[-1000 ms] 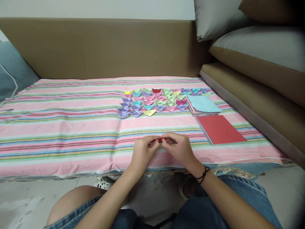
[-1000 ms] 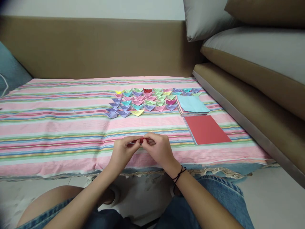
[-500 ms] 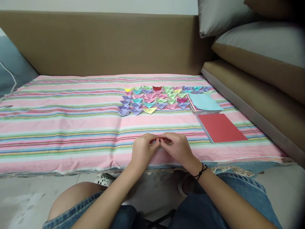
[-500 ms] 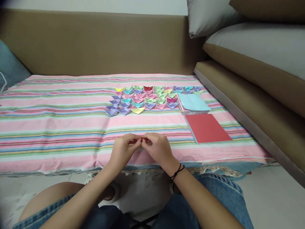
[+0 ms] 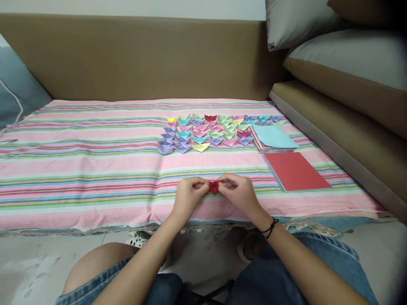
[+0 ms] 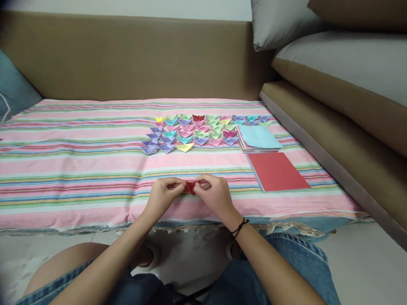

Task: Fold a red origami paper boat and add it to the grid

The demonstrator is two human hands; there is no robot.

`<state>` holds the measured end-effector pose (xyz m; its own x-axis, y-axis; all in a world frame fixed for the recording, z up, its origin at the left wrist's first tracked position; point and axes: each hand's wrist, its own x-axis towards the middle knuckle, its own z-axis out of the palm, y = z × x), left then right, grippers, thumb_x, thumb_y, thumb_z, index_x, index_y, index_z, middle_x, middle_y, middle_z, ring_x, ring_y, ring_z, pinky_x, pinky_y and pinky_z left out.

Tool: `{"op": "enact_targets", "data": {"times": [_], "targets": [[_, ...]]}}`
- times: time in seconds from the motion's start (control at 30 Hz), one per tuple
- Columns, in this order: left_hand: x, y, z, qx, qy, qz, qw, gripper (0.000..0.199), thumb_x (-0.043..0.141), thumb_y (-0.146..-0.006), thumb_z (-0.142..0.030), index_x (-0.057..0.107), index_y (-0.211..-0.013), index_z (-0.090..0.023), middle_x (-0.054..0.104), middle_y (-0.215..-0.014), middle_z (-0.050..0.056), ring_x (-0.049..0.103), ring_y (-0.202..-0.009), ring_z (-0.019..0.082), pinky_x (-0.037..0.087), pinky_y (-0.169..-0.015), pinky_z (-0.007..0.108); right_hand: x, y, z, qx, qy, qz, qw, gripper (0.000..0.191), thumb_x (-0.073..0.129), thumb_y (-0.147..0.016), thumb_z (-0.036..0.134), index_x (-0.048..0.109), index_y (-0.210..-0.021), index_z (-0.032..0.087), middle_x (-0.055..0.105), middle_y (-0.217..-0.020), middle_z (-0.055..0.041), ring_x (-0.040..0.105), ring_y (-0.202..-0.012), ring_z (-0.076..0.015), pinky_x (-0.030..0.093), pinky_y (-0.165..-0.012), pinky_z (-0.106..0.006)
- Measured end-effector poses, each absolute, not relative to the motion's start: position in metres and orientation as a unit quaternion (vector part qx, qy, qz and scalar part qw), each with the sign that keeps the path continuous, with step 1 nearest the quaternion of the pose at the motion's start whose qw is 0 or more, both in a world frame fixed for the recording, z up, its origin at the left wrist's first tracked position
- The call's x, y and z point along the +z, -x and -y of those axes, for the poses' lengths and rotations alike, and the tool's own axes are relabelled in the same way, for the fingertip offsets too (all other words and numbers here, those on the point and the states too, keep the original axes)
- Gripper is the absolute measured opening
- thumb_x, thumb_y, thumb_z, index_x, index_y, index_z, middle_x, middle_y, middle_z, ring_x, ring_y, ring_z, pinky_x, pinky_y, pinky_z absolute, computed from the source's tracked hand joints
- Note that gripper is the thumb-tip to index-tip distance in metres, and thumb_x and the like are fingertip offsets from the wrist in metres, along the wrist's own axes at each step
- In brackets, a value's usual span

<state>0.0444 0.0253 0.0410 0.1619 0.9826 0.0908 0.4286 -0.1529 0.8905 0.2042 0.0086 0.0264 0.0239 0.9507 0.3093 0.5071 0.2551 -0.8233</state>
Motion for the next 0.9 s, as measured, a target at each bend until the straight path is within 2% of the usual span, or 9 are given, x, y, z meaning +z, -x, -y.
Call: {"op": "enact_targets", "data": {"times": [0.1, 0.17, 0.23, 0.3, 0.37, 0.47, 0.67, 0.9], "targets": [[0.038, -0.044, -0.027, 0.364, -0.663, -0.535, 0.377, 0.016, 0.055, -0.07, -0.015, 0.071, -0.07, -0.015, 0.072, -0.067, 0.003, 0.065, -0.061, 0.015, 0.047, -0.057, 0.022, 0.022, -0.209, -0.012, 0.242, 0.556, 0.66, 0.443, 0.014, 0.054, -0.07, 0.012, 0.065, -0.078, 0.017, 0.067, -0.065, -0.0013, 0.063, -0.058, -0.0154, 0.049, -0.054, -0.023], [0.037, -0.045, -0.027, 0.367, -0.668, -0.532, 0.368, 0.015, 0.056, -0.07, -0.016, 0.07, -0.069, -0.015, 0.072, -0.066, 0.003, 0.064, -0.061, 0.015, 0.047, -0.058, 0.022, 0.022, -0.21, -0.013, 0.249, 0.537, 0.67, 0.448, 0.02, 0.053, -0.073, 0.012, 0.065, -0.087, 0.018, 0.068, -0.074, -0.0029, 0.064, -0.064, -0.0157, 0.05, -0.057, -0.024], [0.037, -0.045, -0.026, 0.37, -0.681, -0.524, 0.352, 0.014, 0.056, -0.071, -0.018, 0.07, -0.07, -0.016, 0.071, -0.066, 0.002, 0.064, -0.062, 0.015, 0.047, -0.06, 0.023, 0.024, -0.209, -0.013, 0.258, 0.494, 0.694, 0.455, 0.024, 0.053, -0.077, 0.014, 0.065, -0.097, 0.019, 0.069, -0.089, -0.0053, 0.065, -0.079, -0.0174, 0.053, -0.068, -0.027], [0.038, -0.045, -0.025, 0.367, -0.703, -0.512, 0.33, 0.014, 0.056, -0.072, -0.018, 0.07, -0.07, -0.017, 0.072, -0.068, 0.003, 0.064, -0.064, 0.016, 0.048, -0.061, 0.023, 0.026, -0.208, -0.013, 0.259, 0.451, 0.722, 0.457, 0.023, 0.057, -0.078, 0.016, 0.066, -0.098, 0.021, 0.068, -0.097, -0.006, 0.063, -0.09, -0.0196, 0.052, -0.078, -0.032], [0.039, -0.046, -0.024, 0.358, -0.723, -0.502, 0.313, 0.015, 0.056, -0.073, -0.017, 0.071, -0.071, -0.017, 0.072, -0.07, 0.003, 0.065, -0.065, 0.015, 0.047, -0.061, 0.023, 0.027, -0.207, -0.013, 0.256, 0.44, 0.728, 0.458, 0.015, 0.06, -0.078, 0.017, 0.069, -0.09, 0.022, 0.069, -0.091, -0.0055, 0.063, -0.089, -0.0205, 0.052, -0.079, -0.034], [0.04, -0.046, -0.024, 0.346, -0.731, -0.498, 0.311, 0.017, 0.056, -0.074, -0.016, 0.072, -0.073, -0.018, 0.072, -0.07, 0.003, 0.065, -0.064, 0.015, 0.047, -0.06, 0.022, 0.027, -0.207, -0.013, 0.285, 0.459, 0.701, 0.466, 0.011, 0.06, -0.079, 0.019, 0.07, -0.078, 0.021, 0.07, -0.081, -0.0051, 0.065, -0.078, -0.0193, 0.054, -0.07, -0.032], [0.036, -0.043, -0.026, 0.334, -0.701, -0.512, 0.367, 0.016, 0.057, -0.071, -0.018, 0.073, -0.074, -0.018, 0.072, -0.069, 0.003, 0.066, -0.066, 0.016, 0.048, -0.062, 0.023, 0.026, -0.215, -0.013, 0.394, 0.47, 0.638, 0.465, 0.011, 0.064, -0.075, 0.025, 0.071, -0.078, 0.017, 0.071, -0.084, -0.0077, 0.068, -0.077, -0.0204, 0.056, -0.069, -0.031], [0.034, -0.043, -0.03, 0.328, -0.697, -0.483, 0.416, 0.012, 0.059, -0.066, -0.014, 0.068, -0.074, -0.015, 0.069, -0.068, 0.003, 0.06, -0.06, 0.013, 0.044, -0.056, 0.021, 0.025, -0.226, -0.012, 0.387, 0.478, 0.66, 0.432, 0.008, 0.064, -0.072, 0.021, 0.069, -0.075, 0.017, 0.071, -0.081, -0.0071, 0.068, -0.076, -0.02, 0.057, -0.067, -0.029]]}}
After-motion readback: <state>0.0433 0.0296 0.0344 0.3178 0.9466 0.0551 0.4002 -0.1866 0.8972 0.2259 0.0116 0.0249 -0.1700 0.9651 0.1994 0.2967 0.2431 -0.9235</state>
